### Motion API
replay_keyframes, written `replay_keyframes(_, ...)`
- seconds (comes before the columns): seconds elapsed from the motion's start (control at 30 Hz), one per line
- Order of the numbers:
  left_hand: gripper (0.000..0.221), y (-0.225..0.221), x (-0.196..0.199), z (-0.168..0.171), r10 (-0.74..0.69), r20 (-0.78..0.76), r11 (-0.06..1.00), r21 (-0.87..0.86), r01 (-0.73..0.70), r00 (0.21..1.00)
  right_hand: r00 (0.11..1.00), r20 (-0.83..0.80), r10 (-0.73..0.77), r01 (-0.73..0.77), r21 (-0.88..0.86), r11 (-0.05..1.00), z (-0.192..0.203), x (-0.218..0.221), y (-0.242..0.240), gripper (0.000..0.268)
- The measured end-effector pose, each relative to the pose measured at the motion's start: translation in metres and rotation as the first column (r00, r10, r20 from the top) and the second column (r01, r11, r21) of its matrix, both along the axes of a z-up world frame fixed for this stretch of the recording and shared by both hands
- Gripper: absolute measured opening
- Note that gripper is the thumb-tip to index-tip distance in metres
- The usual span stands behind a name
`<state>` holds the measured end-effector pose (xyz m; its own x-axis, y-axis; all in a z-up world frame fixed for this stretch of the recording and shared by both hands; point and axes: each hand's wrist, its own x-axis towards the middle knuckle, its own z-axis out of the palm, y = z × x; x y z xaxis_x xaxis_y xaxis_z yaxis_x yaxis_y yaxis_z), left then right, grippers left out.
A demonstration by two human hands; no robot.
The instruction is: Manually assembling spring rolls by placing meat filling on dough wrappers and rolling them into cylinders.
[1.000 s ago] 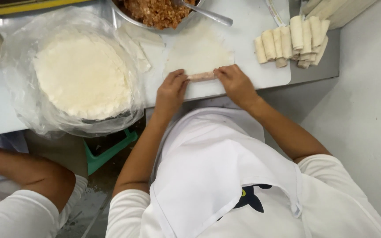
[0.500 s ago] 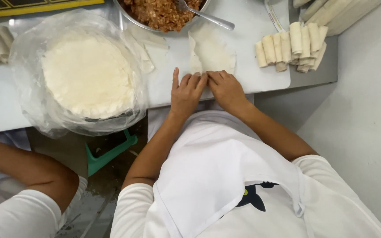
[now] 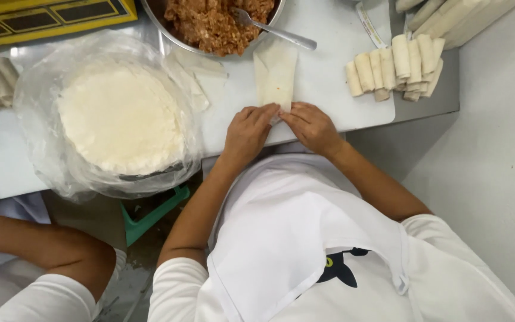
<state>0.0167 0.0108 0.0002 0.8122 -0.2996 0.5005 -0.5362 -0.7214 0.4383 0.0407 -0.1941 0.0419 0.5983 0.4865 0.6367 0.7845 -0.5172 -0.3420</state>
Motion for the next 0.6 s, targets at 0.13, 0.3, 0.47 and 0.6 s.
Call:
replay_keyframes(0.13,0.065,0.003,0.009,0.005,-0.089,0.075,0.994,0.068,0.084,0.993,0.978,0.014,0.207,-0.207,-0.007,0.978,0.008,0.015,-0.005,0.013)
replay_keyframes(0.3,0.055,0.007,0.017,-0.007,-0.169,0.170,0.975,0.171,0.139,0.971,0.922,-0.100,0.373,-0.373,0.020,0.928,0.005,0.026,-0.011,0.012)
replay_keyframes(0.47,0.035,0.013,0.001,0.011,-0.219,0.078,0.973,-0.056,0.223,0.973,0.876,-0.224,0.427,-0.410,0.117,0.904,0.001,0.021,-0.026,0.016)
replay_keyframes(0.6,0.032,0.014,-0.037,-0.008,-0.184,0.010,0.983,0.031,0.183,0.983,0.828,-0.293,0.478,-0.503,-0.011,0.864,-0.002,0.026,-0.035,0.036)
